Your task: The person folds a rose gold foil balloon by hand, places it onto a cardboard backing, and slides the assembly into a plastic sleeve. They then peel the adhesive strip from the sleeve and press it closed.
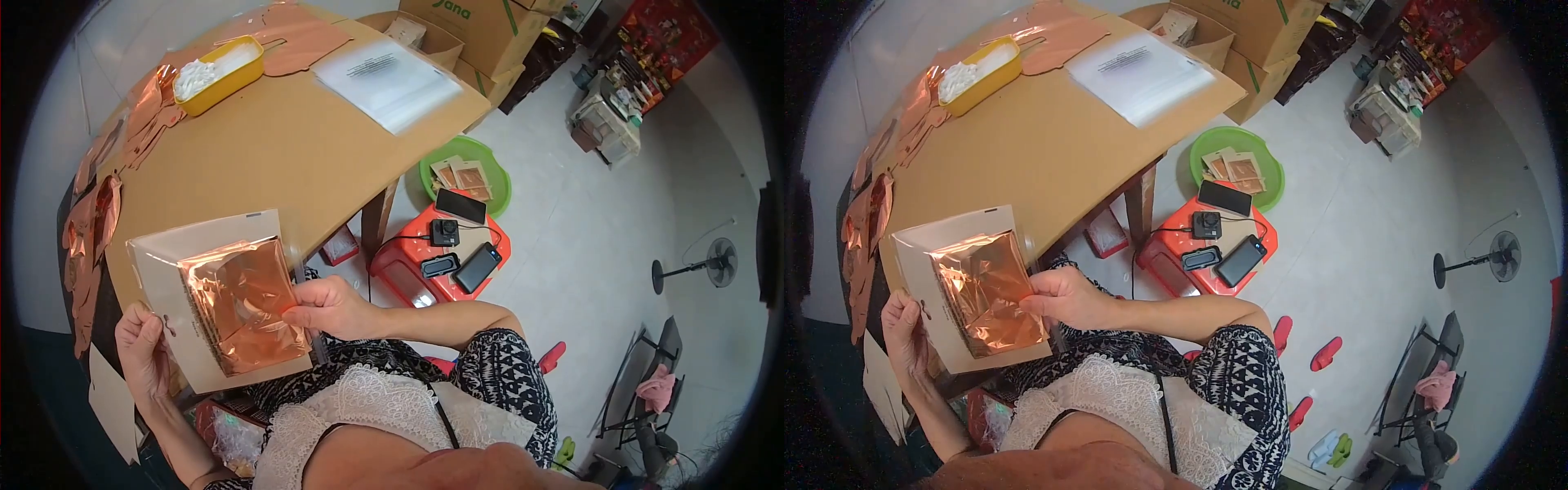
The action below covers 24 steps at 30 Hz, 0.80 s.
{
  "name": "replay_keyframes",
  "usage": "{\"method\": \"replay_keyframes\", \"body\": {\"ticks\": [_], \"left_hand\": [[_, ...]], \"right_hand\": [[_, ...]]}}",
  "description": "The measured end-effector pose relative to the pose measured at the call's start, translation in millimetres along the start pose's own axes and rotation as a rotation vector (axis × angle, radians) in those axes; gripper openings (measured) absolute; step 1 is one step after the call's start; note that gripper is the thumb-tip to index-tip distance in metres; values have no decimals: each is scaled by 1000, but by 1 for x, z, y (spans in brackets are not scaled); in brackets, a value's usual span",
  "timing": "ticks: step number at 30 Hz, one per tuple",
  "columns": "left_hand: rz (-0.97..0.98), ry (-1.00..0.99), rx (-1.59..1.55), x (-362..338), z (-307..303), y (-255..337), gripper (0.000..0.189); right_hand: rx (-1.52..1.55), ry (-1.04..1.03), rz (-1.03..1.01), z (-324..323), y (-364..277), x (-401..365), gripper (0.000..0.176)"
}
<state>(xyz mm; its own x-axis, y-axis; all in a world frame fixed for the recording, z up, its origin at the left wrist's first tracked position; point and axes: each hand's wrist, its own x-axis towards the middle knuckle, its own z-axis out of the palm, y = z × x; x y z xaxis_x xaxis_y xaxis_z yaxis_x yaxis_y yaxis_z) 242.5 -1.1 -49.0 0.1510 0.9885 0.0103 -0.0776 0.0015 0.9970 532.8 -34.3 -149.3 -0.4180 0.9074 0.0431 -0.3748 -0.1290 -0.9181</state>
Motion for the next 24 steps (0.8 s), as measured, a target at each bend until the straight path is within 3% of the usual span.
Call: {"method": "replay_keyframes", "body": {"ticks": [17, 24], "left_hand": [[44, -5, -124, -22, 24, 14, 30], [-35, -25, 109, -39, 1, 9, 23]], "right_hand": [[-8, -3, -67, -2, 0, -1, 15], [20, 39, -128, -4, -4, 0, 16]]}}
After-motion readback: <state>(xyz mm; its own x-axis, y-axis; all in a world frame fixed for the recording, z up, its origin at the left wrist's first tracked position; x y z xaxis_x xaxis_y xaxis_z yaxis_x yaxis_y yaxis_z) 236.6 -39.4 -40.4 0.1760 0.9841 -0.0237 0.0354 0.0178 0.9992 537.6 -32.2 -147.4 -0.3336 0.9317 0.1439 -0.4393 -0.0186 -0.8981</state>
